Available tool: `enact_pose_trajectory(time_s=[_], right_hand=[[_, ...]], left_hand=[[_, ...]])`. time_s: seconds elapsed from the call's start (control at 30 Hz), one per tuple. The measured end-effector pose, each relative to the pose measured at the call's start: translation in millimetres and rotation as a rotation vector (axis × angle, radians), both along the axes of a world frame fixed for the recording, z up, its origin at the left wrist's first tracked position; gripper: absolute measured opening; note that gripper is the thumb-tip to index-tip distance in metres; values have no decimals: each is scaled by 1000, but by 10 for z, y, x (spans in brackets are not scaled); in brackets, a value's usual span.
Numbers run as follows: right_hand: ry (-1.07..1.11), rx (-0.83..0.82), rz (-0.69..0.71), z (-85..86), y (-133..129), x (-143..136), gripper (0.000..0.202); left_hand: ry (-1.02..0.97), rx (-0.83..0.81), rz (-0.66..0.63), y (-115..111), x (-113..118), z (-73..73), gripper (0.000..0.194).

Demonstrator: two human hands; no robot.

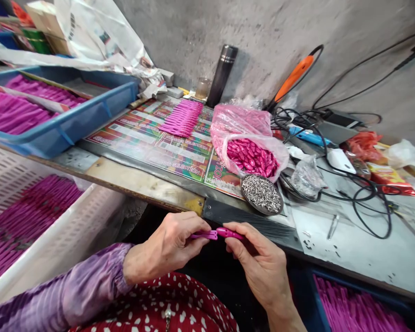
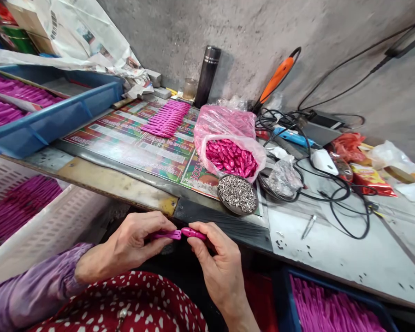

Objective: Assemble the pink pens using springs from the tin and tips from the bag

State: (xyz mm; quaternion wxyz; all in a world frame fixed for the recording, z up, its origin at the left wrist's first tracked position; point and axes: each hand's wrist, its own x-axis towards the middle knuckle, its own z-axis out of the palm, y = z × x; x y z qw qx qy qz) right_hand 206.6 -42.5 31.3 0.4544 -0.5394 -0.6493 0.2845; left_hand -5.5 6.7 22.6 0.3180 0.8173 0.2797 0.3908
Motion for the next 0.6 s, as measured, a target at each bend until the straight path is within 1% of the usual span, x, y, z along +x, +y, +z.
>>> enact_pose_trajectory(time_s=[0.27,0.47,0.6], right_hand=[[40,-43,22,-42,-21,-4,15],[123,-142,57,-88,-21,13,14],[145,-177,84,-121,-26,47,13]], left_hand=[[18,24,6,-23,3,-40,11],[31,22,-5,-55,-11,-46,13],[56,16,-13,-66,-23,-70,13]])
